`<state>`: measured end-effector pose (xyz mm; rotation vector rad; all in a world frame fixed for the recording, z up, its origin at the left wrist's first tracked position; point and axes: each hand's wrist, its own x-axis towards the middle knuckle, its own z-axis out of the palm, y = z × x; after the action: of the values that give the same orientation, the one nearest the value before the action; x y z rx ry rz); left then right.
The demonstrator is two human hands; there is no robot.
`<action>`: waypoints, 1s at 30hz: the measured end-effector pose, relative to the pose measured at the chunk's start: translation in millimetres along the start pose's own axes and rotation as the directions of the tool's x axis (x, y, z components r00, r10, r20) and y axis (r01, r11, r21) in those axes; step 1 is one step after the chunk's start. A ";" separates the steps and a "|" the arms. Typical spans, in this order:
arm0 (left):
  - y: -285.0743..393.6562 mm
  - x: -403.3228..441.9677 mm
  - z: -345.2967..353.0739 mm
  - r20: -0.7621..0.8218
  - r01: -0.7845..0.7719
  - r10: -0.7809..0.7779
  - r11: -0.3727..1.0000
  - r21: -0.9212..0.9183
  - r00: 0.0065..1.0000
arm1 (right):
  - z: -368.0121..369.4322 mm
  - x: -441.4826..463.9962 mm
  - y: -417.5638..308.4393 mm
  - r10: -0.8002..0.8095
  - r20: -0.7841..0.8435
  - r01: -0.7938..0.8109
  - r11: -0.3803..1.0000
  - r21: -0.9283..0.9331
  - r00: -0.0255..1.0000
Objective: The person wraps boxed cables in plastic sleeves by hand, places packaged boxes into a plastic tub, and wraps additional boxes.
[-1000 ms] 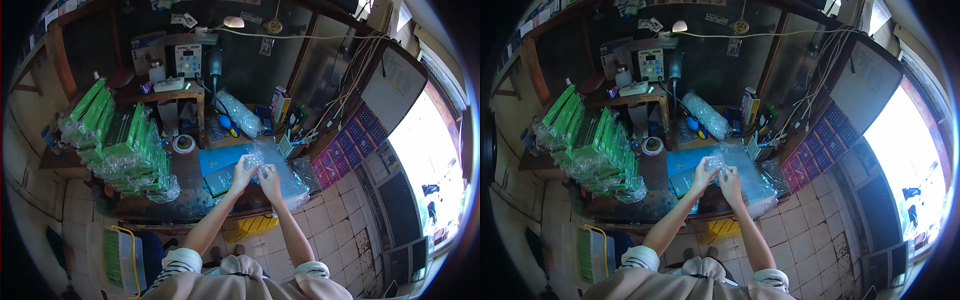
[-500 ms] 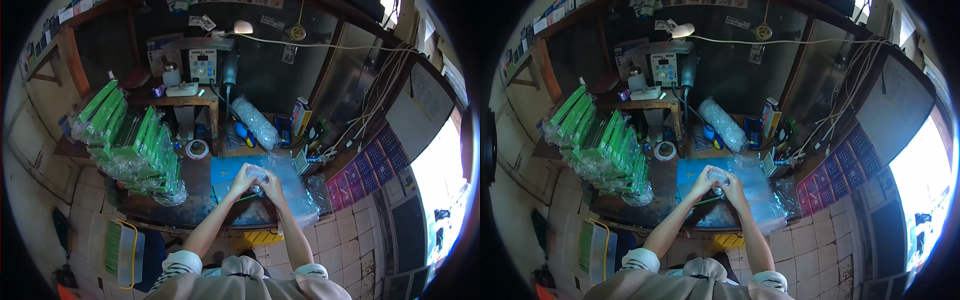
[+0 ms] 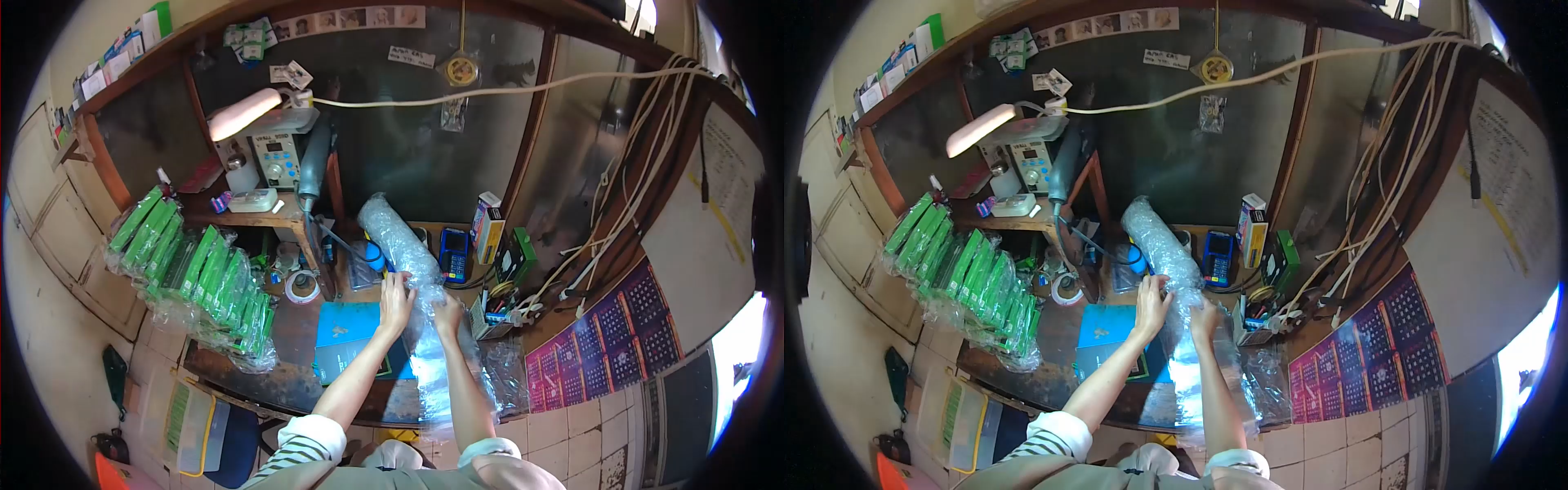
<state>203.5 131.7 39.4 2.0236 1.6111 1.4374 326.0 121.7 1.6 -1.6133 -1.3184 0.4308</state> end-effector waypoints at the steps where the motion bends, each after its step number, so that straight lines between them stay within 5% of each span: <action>1: -1.6 1.4 4.9 0.026 0.043 -0.042 0.999 -0.030 0.999 | 1.5 3.8 -0.8 0.009 0.009 -0.009 1.000 -0.001 1.000; 3: -5.7 2.3 9.4 0.049 0.062 -0.062 0.998 -0.005 0.997 | 4.0 13.7 -8.4 0.207 0.289 -0.247 0.963 0.110 0.935; 5: -8.9 0.1 10.3 0.098 0.163 -0.146 0.965 -0.206 0.985 | 44.9 25.8 39.4 0.131 0.314 -0.204 0.956 0.209 0.940; 7: -11.2 0.5 6.2 0.098 0.151 -0.133 0.967 -0.205 0.986 | 55.0 32.5 36.2 0.165 0.309 -0.288 0.865 0.410 0.936; 9: -11.6 0.0 1.5 0.201 0.211 -0.150 0.922 -0.325 0.968 | 53.8 33.9 22.8 0.194 0.364 -0.383 0.725 0.572 0.911; 11: -17.1 -1.1 -1.2 0.217 0.208 -0.135 0.908 -0.363 0.967 | 42.5 32.7 -5.1 0.281 0.430 -0.508 0.340 0.792 0.858; 13: -19.1 0.8 -3.5 0.309 0.294 -0.182 0.882 -0.369 0.933 | 43.2 33.0 -14.1 0.303 0.435 -0.523 0.340 0.782 0.848; 16: -22.0 2.4 -1.6 0.302 0.308 -0.191 0.859 -0.410 0.934 | 46.0 34.7 -19.0 0.282 0.566 -0.594 0.017 0.804 0.775; 19: -31.1 3.1 5.6 0.319 0.364 -0.239 0.826 -0.430 0.917 | 32.7 25.2 -53.5 0.432 0.440 -0.496 0.020 0.868 0.787; 21: -36.1 3.0 10.8 0.260 0.310 -0.193 0.773 -0.554 0.946 | 46.3 21.8 -31.8 0.385 0.406 -0.485 0.133 0.864 0.829; 23: -30.9 7.1 5.8 0.207 0.268 -0.189 0.837 -0.477 0.960 | 51.0 23.3 -16.1 -0.040 0.283 -0.144 0.787 0.600 0.958; 25: -37.1 9.2 8.1 0.178 0.246 -0.177 0.818 -0.520 0.968 | 49.6 24.0 -16.0 -0.064 0.294 -0.118 0.819 0.562 0.954; 27: -41.3 8.4 7.1 0.243 0.292 -0.183 0.772 -0.564 0.953 | 49.7 22.9 -14.0 -0.357 0.173 0.341 0.933 0.115 0.918; 30: -41.2 6.2 1.5 0.346 0.337 -0.153 0.751 -0.568 0.926 | 62.8 19.5 -6.7 -0.351 0.220 0.375 0.924 -0.075 0.910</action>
<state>177.5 153.8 15.3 1.4756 1.0414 1.2809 281.3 167.0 -16.3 -1.3980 -1.7892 0.2973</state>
